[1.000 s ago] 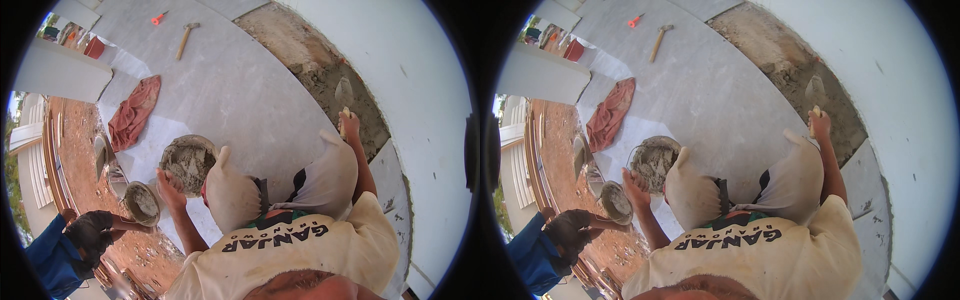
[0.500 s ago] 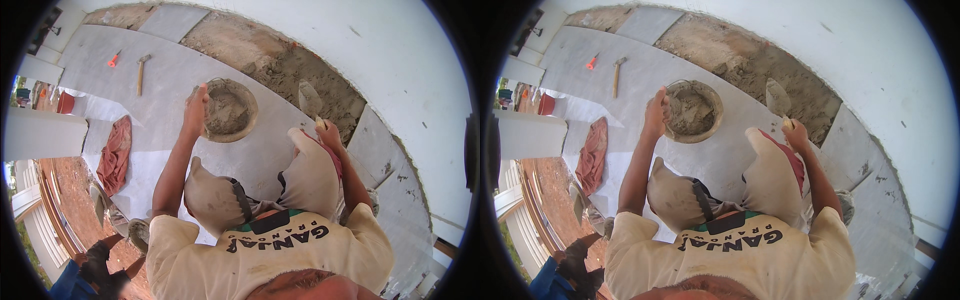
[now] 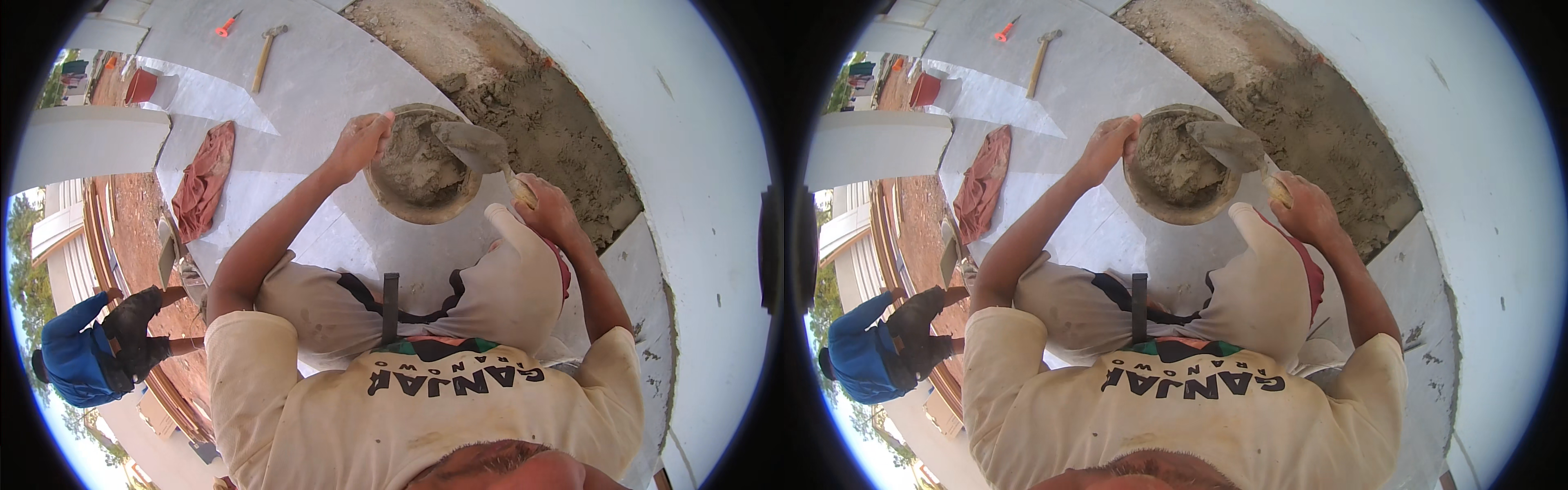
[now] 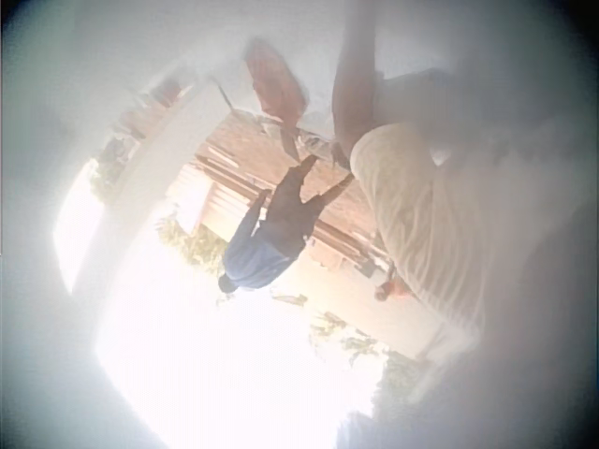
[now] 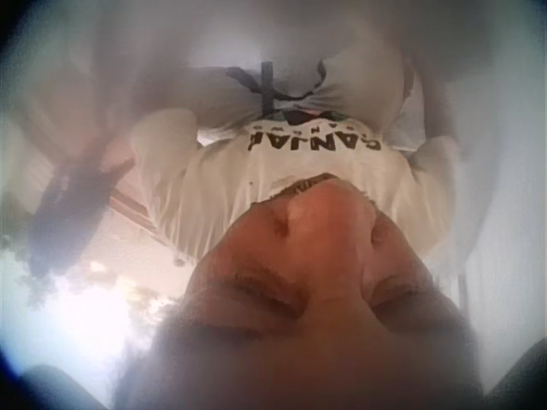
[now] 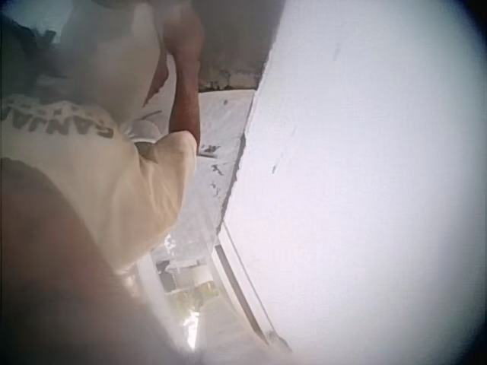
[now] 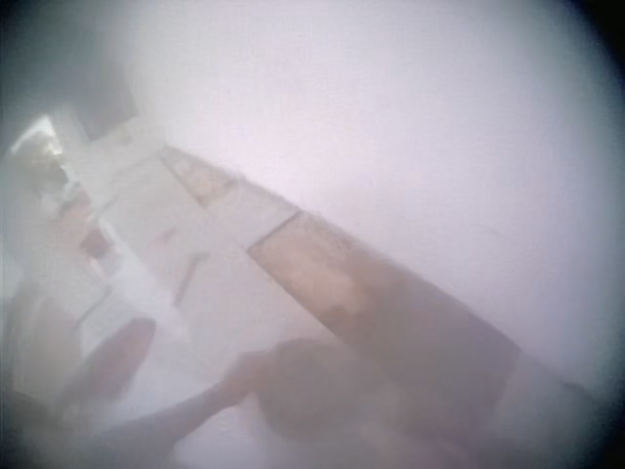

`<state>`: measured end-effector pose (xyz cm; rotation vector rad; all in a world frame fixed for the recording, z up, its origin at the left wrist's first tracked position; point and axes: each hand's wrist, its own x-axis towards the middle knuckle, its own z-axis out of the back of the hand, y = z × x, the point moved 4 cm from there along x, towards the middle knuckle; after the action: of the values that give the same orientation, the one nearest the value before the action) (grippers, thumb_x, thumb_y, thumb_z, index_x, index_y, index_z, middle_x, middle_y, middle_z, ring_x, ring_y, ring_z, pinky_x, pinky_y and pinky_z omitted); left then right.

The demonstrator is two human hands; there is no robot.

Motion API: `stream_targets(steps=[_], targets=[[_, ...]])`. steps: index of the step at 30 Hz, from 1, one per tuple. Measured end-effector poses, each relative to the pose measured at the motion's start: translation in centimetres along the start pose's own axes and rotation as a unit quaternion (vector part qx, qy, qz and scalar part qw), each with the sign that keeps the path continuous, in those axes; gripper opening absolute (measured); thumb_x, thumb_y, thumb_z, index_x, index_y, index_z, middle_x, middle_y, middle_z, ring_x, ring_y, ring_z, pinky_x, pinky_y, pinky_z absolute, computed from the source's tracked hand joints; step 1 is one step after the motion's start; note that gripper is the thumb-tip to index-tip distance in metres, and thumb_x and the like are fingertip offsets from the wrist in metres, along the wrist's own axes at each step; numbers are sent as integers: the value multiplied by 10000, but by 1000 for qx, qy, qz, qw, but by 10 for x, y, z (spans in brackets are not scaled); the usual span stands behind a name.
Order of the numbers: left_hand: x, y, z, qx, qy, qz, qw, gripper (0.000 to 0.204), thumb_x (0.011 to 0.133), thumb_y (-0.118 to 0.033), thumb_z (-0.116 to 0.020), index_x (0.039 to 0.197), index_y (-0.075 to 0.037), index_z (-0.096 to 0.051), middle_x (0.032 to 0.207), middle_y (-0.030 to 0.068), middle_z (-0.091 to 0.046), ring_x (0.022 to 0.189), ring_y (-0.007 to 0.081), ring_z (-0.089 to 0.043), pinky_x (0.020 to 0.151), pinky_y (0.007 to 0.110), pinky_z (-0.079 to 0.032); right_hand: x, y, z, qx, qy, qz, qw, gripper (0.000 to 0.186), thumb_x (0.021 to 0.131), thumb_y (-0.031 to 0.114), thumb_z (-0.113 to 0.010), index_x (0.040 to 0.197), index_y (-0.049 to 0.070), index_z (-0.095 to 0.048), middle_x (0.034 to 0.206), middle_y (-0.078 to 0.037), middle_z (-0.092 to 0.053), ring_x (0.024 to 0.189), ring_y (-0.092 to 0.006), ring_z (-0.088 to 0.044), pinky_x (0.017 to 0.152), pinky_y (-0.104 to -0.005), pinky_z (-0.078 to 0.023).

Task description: The person scoops cement from a bucket using a trowel and spreads it onto the floor to prepare for tile installation. They then pick up a large ceramic tile, apply cement to its back, and position it onto the prepared floor area.

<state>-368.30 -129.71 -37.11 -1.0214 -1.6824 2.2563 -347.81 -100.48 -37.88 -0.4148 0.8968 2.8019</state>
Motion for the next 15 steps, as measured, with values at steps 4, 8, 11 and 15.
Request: stream_targets(steps=[4, 8, 11, 15], targets=[[29, 36, 56, 266, -94, -38, 958, 448, 991, -463, -518, 898, -36, -617, 763, 48, -596, 701, 166, -568, 624, 323, -464, 34, 47, 3, -117, 25, 22, 993, 439, 918, 249, -579, 1310, 59, -529, 1196, -196, -615, 1062, -384, -623, 924, -466, -496], [26, 99, 66, 282, -92, 33, 954, 478, 986, -456, -510, 1022, 1, -641, 953, 103, -640, 854, 204, -627, 727, 363, -519, 52, 65, -6, -203, 55, -3, 978, 495, 928, 250, -589, 1378, 79, -474, 1180, -174, -605, 1041, -372, -640, 908, -457, -518], [16, 131, 60, 101, 16, 159, 982, 474, 998, -408, -497, 1094, 37, -630, 955, 128, -654, 838, 221, -669, 740, 384, -579, 52, 67, -34, -228, 103, -44, 967, 509, 938, 274, -590, 1390, 76, -467, 1204, -176, -612, 1056, -359, -643, 920, -448, -523], [11, 125, 47, 69, 25, 143, 987, 401, 1015, -316, -484, 1033, 62, -617, 849, 144, -654, 695, 217, -685, 651, 351, -614, 42, 60, -53, -156, 179, -67, 969, 527, 939, 277, -582, 1409, 75, -458, 1197, -201, -633, 1093, -370, -632, 944, -459, -517]])
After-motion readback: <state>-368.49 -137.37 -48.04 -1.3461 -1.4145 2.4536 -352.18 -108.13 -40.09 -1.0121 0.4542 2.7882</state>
